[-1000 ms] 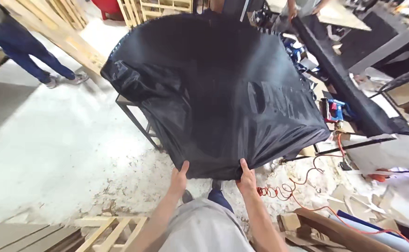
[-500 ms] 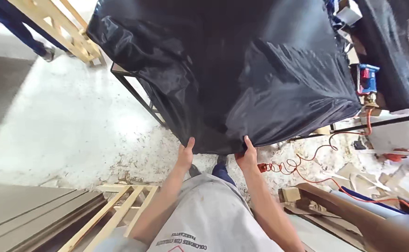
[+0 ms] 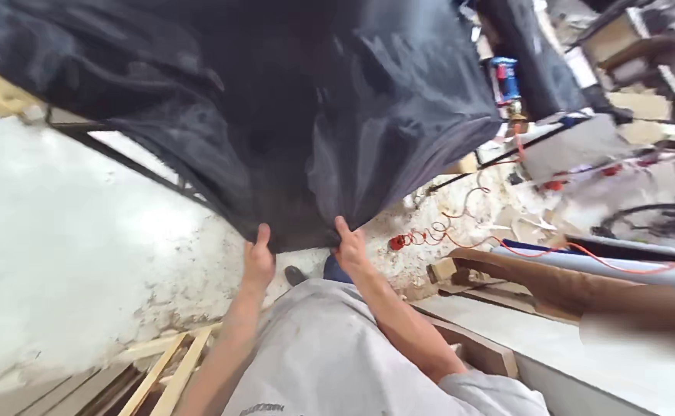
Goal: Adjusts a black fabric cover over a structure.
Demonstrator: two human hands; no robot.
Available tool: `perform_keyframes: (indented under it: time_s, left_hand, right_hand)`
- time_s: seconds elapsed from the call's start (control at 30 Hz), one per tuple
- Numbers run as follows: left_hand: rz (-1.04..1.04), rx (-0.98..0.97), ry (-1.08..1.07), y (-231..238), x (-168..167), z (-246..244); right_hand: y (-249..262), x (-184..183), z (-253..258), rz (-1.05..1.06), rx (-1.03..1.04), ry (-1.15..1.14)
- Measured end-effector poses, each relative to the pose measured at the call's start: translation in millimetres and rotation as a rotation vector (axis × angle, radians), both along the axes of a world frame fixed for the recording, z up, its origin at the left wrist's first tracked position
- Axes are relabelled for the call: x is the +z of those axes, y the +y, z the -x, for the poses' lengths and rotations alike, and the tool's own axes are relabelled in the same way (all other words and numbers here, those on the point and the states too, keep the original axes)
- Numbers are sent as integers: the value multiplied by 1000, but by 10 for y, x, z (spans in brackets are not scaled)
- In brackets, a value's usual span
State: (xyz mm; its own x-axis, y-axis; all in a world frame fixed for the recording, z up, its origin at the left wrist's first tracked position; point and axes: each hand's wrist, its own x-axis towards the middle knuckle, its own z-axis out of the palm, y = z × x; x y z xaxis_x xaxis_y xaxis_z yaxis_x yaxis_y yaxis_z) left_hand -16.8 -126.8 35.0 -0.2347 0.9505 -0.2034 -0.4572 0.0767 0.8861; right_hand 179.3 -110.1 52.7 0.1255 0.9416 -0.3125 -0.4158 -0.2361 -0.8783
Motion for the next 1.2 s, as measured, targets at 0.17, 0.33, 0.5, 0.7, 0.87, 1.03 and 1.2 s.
perform_keyframes:
  time_s: [0.17,0.33,0.5,0.7,0.87,1.03,1.2]
  left_hand:
    - [48,23,23,8,-29,0]
    - [147,12,-27,48,-98,9]
    - [254,55,-620,341,-100,320]
    - [-158,486,-620,1289,320,1443]
    - [-221,555,-401,1722,733,2475]
    - [61,757,-212,1795,1059,3021]
    - [-207,1100,312,838,1693,2987]
  right_hand:
    - [25,-62,-58,39,60,-41]
    - [52,-147,-47,87,59,-31]
    - [73,-75,-67,152,39,-54]
    - [64,-56,-108,161,57,-77]
    - [41,-7,-30,67,143,-121]
    - [42,-29,-39,-10,149,-152]
    - [42,-9,40,-8,140,-148]
